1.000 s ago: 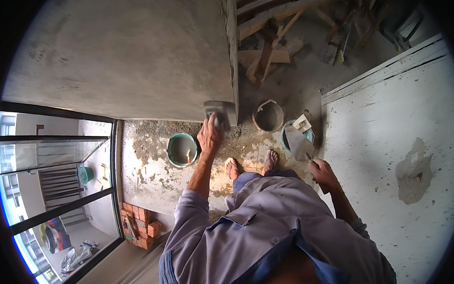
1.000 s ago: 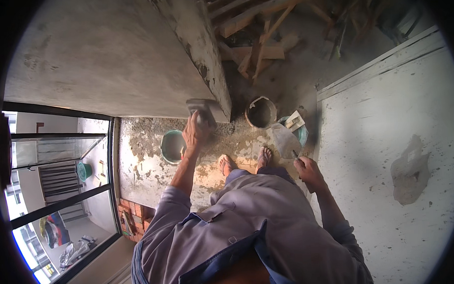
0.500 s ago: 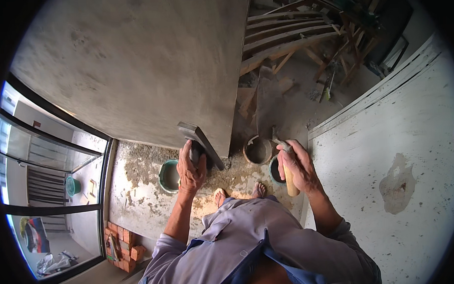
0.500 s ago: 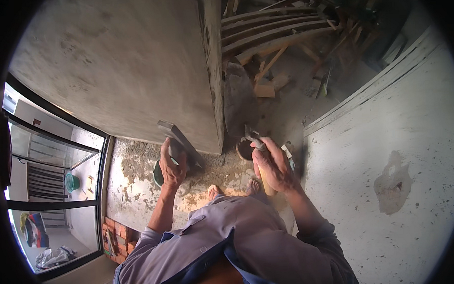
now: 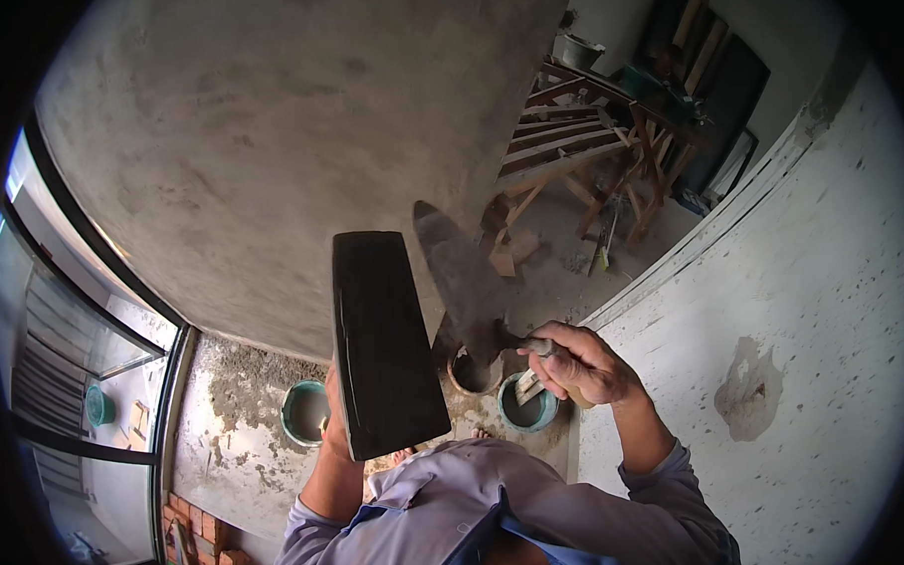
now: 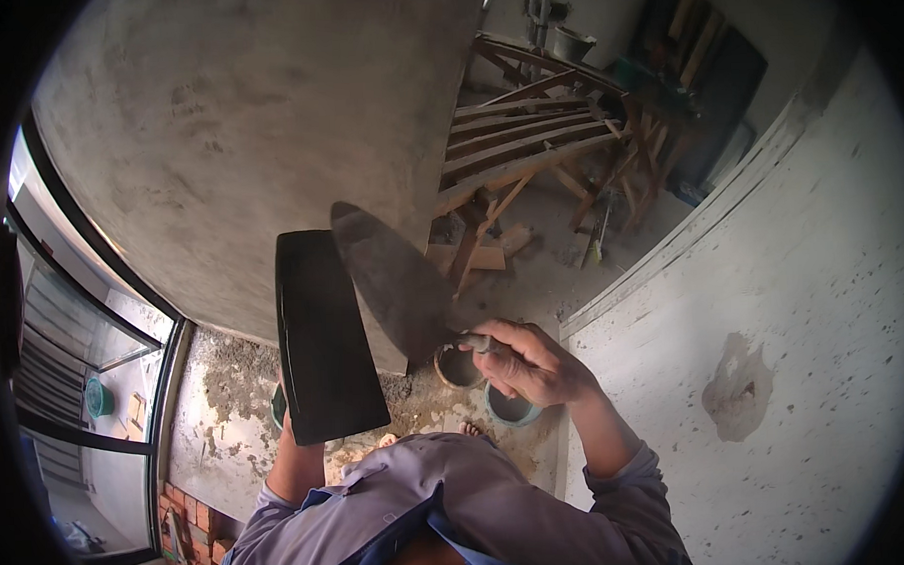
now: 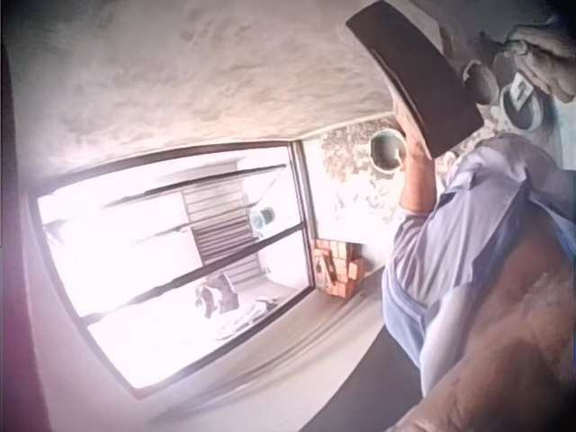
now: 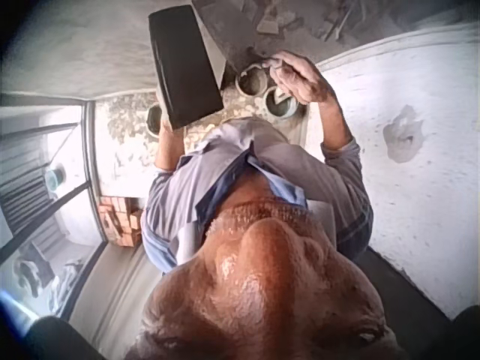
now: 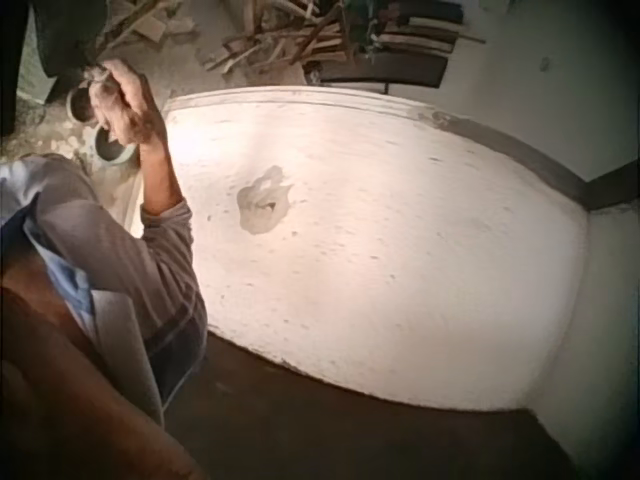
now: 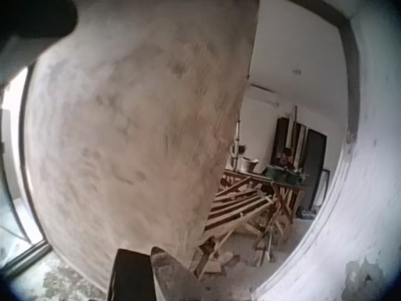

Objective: The person plasters a concrete wall by picking up wet cement from a bucket using a trowel, spreading it onto a hawk, and then applying and smoothing the cement onto the corner and face of the wall with a float.

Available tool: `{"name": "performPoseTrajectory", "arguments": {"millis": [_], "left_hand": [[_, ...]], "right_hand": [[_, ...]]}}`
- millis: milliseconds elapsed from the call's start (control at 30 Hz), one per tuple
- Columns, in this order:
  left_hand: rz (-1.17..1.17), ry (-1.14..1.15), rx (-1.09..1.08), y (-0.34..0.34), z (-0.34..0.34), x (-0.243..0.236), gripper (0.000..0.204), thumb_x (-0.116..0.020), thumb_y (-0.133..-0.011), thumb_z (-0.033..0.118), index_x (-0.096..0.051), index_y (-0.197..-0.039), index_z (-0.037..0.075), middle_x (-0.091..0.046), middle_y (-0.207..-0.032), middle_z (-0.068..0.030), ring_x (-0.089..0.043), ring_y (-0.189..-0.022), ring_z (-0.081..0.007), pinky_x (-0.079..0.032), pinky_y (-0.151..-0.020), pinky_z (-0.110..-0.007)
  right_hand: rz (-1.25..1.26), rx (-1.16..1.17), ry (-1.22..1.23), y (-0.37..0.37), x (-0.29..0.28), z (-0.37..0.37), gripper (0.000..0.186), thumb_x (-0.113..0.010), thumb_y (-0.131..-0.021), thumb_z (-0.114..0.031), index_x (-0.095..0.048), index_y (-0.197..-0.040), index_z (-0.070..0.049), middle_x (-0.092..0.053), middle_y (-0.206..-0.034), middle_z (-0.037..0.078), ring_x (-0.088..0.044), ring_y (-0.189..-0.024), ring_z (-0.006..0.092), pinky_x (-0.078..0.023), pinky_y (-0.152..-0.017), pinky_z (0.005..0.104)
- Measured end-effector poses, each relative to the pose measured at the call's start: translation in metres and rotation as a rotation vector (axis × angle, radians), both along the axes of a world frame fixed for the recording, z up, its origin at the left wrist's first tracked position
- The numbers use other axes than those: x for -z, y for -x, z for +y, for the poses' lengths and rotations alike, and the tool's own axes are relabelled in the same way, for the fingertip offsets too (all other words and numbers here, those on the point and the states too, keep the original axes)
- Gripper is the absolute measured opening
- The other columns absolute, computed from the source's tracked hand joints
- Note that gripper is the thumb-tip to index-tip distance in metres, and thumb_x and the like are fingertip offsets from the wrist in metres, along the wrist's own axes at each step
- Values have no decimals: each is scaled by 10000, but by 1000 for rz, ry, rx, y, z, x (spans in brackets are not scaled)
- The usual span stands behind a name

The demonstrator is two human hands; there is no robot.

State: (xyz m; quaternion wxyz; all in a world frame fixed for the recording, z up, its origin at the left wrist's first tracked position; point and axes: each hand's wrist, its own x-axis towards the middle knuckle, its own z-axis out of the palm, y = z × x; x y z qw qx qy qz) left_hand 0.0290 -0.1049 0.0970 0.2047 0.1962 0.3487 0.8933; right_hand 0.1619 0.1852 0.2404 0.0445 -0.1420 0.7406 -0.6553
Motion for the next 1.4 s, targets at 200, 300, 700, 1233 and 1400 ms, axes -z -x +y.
{"name": "performPoseTrajectory", "arguments": {"millis": [200, 300, 700, 1233, 1400], "left_hand": [[141, 173, -81, 11, 9, 13, 515, -496, -1028, 224, -387, -1483, 11, -538, -1391, -139, -584, -1224, -218, -506, -1022, -366], [216, 216, -156, 14, 3, -2, 497, -504, -1026, 206, -407, -1470, 4, -543, -1387, -139, -587, -1220, -218, -511, -1017, -369], [292, 294, -280, 18, 16, 0, 440, -547, -1014, 149, -484, -1418, -15, -561, -1376, -132, -596, -1207, -215, -524, -1004, -371], [566, 677, -580, -23, 52, -87, 600, -566, -998, 203, -325, -1526, 49, -393, -1512, -107, -459, -1338, -210, -396, -1119, -322], [60, 125, -213, -24, 60, -82, 581, -477, -1063, 268, -240, -1564, 92, -422, -1483, -90, -508, -1278, -187, -442, -1073, -330]], "right_hand": [[-103, -29, -195, 20, -9, -30, 461, -521, -1058, -331, -505, -1293, 65, -495, -634, -4, -468, -544, 76, -405, -513, 258], [-155, 10, -259, 8, -6, -23, 470, -528, -1049, -354, -514, -1261, 66, -526, -644, 7, -480, -529, 76, -401, -493, 264], [947, 758, -1042, -34, 28, -1, 326, -801, -785, -78, -663, -1071, -4, -598, -1016, 163, -610, -869, 331, -510, -735, 397], [1012, 623, -1040, -37, 18, 29, 275, -708, -754, 38, -705, -1025, -8, -625, -1042, 139, -623, -905, 322, -515, -759, 429], [1027, 577, -994, -22, 35, 16, 295, -722, -717, 6, -693, -1008, -30, -623, -1048, 114, -619, -891, 298, -503, -752, 423]]}}
